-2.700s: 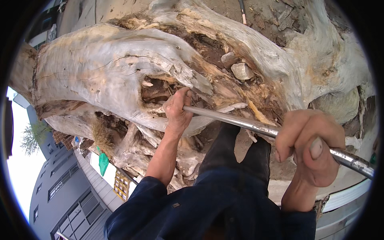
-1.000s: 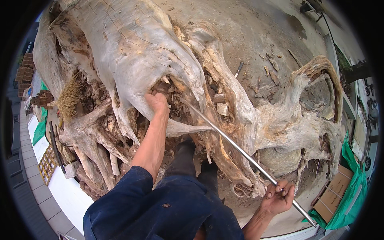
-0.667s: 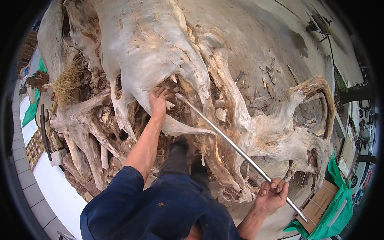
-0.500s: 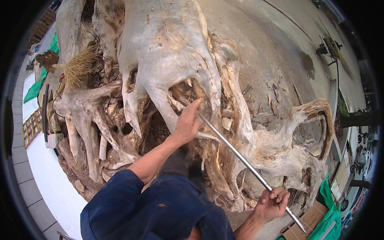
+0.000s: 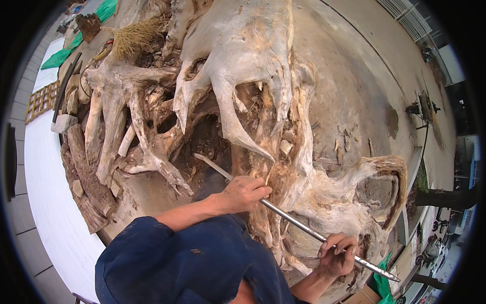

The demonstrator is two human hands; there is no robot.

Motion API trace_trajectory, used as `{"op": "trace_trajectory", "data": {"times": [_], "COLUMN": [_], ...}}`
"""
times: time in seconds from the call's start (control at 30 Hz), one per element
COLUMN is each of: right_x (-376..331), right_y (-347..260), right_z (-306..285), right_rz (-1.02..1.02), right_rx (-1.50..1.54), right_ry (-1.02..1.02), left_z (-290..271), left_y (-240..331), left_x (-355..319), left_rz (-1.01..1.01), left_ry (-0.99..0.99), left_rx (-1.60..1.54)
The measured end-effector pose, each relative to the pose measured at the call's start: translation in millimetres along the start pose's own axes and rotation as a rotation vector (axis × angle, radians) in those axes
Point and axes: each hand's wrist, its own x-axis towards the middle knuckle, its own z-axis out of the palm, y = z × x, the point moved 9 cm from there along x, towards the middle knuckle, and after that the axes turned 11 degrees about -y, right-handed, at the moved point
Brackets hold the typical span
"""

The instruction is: The person uses a metal rod to scrape and carve the interior of a large, hollowed-out piece of driftwood. They repeatedly insert the rod into crevices and pull out loose wood fibers and debris.

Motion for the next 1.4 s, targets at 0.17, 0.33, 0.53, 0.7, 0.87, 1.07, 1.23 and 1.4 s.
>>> {"op": "trace_trajectory", "data": {"times": [0.17, 0.33, 0.53, 0.7, 0.87, 1.07, 1.23, 1.4], "right_x": [-27, -39, -17, -44, -49, -29, -96, -141], "right_y": [5, -1, 64, 125, 133, 150, 237, 290], "right_z": [-20, -13, 77, 112, 187, 245, 196, 142], "right_rz": [0.062, 0.061, 0.31, 0.911, 0.777, 0.129, 0.685, 1.113], "right_rx": [-0.005, -0.098, -0.218, -0.465, -0.453, -1.603, -1.278, -0.866], "right_ry": [0.14, 0.15, -0.137, -0.221, -0.278, -0.733, -0.92, -0.619], "left_z": [36, 49, 42, 26, 12, 14, 27, 6], "left_y": [-25, -24, -31, -56, -81, -74, -47, -19], "left_x": [-57, -81, -90, -132, -183, -221, -225, -214], "left_rz": [-0.199, -0.196, -0.177, -0.291, -0.488, -0.523, -0.353, -0.26], "left_ry": [-0.186, -0.192, -0.17, -0.25, -0.378, -0.533, -0.571, -0.368], "left_rx": [-0.029, -0.164, -0.284, -0.357, -0.315, -0.248, -0.211, -0.091]}}
